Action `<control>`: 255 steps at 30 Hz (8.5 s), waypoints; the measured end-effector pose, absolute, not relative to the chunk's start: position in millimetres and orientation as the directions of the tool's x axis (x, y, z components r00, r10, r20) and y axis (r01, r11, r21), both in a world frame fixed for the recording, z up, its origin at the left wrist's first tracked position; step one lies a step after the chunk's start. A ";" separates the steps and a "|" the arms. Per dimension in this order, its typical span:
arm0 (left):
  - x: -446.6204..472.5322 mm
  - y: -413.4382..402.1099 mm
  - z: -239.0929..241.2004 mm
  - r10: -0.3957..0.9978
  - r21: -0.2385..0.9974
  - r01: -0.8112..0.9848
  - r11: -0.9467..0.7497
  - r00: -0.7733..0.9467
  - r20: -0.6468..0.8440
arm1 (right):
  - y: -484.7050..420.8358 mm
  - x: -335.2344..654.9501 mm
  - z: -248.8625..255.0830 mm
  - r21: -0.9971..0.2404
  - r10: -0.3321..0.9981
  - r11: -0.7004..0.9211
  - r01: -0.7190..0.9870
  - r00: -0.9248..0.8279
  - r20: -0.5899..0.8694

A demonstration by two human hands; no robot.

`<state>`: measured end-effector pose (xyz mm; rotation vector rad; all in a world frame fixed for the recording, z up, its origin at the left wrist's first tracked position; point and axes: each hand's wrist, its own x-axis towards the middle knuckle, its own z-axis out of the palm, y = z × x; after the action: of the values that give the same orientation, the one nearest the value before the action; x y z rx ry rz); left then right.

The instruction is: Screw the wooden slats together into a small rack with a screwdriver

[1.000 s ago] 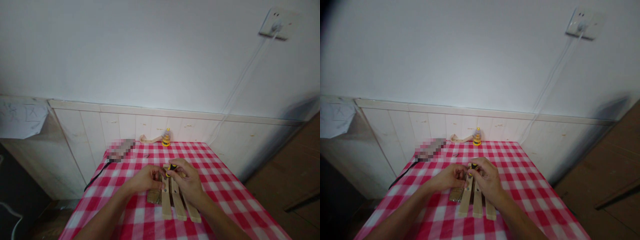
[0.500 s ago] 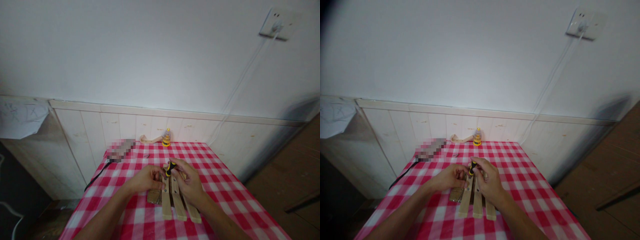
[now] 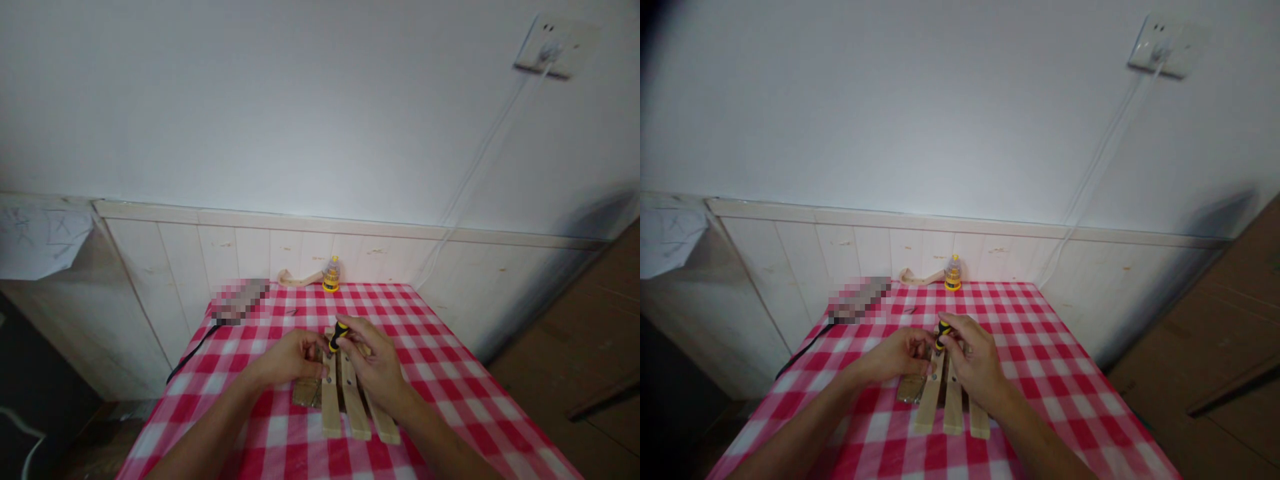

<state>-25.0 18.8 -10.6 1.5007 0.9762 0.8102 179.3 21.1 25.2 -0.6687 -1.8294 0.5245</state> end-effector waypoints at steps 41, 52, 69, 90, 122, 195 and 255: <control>-26.6 17.7 -10.7 0.906 0.991 0.134 -0.031 0.423 -0.029 | 19.8 175.9 22.5 -0.754 0.758 0.645 0.124 -0.234 0.609; -26.3 19.5 -9.8 0.901 0.988 0.147 -0.052 0.434 -0.018 | 24.5 175.8 17.6 -0.762 0.757 0.639 0.101 -0.257 0.601; -26.4 20.4 -13.4 0.898 0.990 0.124 -0.067 0.439 0.006 | 24.8 177.6 18.9 -0.675 0.679 0.727 0.129 -0.287 0.676; -27.6 21.6 -18.1 0.903 0.996 0.087 -0.037 0.430 -0.004 | 22.8 182.4 23.8 -0.609 0.635 0.773 0.178 -0.250 0.731; -27.2 18.9 -8.6 0.872 0.996 0.005 -0.086 0.483 0.073 | 7.5 184.7 37.2 -0.662 0.633 0.740 0.117 -0.451 0.629; -27.6 21.2 -23.0 0.894 0.997 0.016 -0.071 0.445 0.056 | 9.4 178.4 30.5 -0.801 0.740 0.598 -0.015 -0.373 0.560; -27.4 17.5 -11.6 0.892 0.995 0.054 -0.086 0.449 0.053 | 10.3 180.0 38.3 -0.615 0.592 0.786 0.063 -0.361 0.721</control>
<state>-27.4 17.5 -11.6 1.4983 0.8739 0.8726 180.0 10.3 38.3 -0.4988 -1.8788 0.6022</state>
